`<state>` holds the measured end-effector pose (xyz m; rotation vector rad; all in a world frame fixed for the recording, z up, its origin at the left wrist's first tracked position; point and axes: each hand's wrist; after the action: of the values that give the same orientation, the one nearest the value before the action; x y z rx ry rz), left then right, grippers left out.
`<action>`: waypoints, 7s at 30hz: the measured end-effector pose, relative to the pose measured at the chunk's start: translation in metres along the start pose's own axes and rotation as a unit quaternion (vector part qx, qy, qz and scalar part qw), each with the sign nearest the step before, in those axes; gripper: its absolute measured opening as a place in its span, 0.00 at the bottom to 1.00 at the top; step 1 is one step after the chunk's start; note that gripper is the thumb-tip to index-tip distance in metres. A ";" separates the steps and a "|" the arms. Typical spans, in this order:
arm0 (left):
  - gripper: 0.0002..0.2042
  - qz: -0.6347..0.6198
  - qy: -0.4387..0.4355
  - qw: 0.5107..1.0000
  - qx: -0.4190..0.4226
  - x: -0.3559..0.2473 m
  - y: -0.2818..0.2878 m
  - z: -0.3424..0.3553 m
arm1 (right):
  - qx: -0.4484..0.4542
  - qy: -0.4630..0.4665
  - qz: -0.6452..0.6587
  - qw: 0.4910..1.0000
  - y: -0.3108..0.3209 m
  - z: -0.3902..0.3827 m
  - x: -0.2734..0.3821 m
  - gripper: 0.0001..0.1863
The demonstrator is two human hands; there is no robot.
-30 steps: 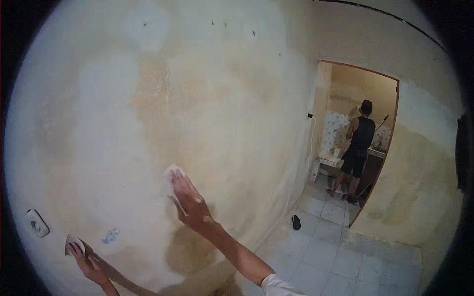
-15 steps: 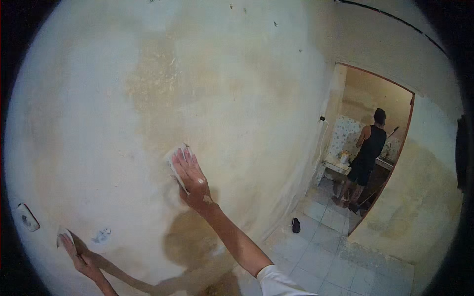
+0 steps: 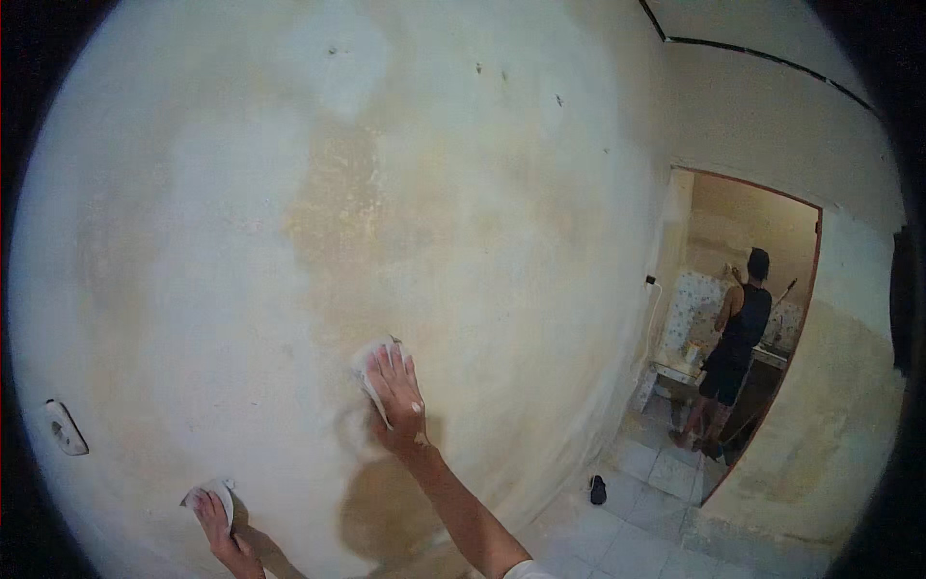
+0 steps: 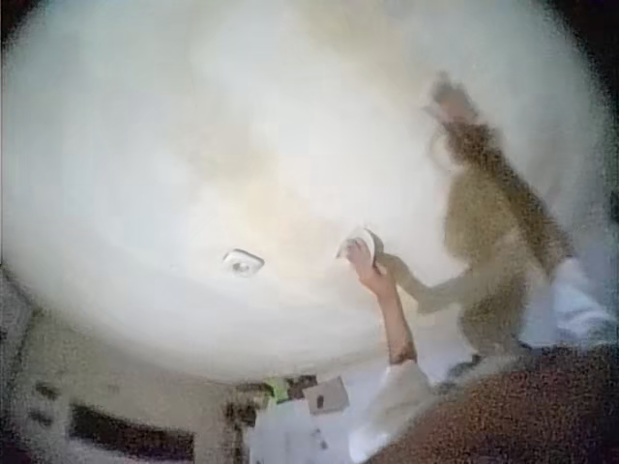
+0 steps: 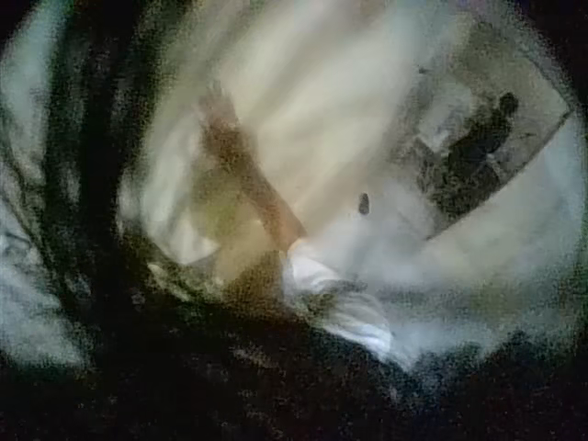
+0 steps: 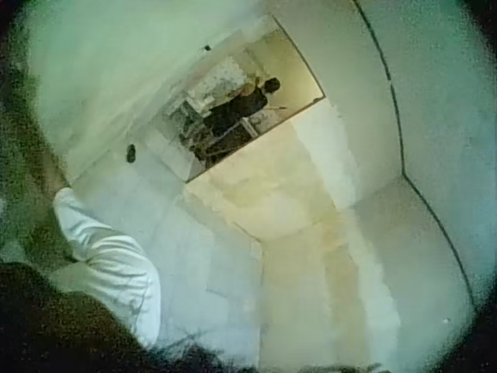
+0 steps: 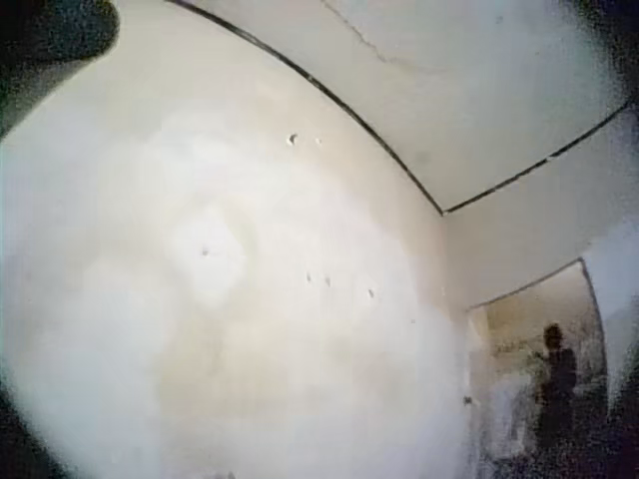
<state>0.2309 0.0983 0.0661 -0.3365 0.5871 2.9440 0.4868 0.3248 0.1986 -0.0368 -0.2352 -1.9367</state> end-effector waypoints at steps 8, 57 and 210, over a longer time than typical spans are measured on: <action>0.25 -0.029 0.091 0.991 -0.097 -0.015 -0.026 -0.014 | 0.116 0.049 -0.117 0.985 -0.039 -0.036 0.028 0.34; 0.19 0.166 -0.237 0.952 -0.105 0.040 -0.007 0.068 | 0.191 0.132 -0.086 0.969 -0.006 -0.054 -0.006 0.23; 0.16 0.107 -0.223 0.956 -0.158 0.019 -0.004 0.078 | 0.003 0.090 -0.046 0.995 -0.029 -0.036 0.018 0.23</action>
<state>0.1978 0.1337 0.1307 0.3889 0.0957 3.1575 0.4568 0.3115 0.1611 0.1539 -0.1234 -2.0163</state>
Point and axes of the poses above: each hand's wrist, its own z-axis towards the middle knuckle, its own y-axis out of the back of the hand, x = y × z, and after that the axes turned 10 degrees about -y, right-handed
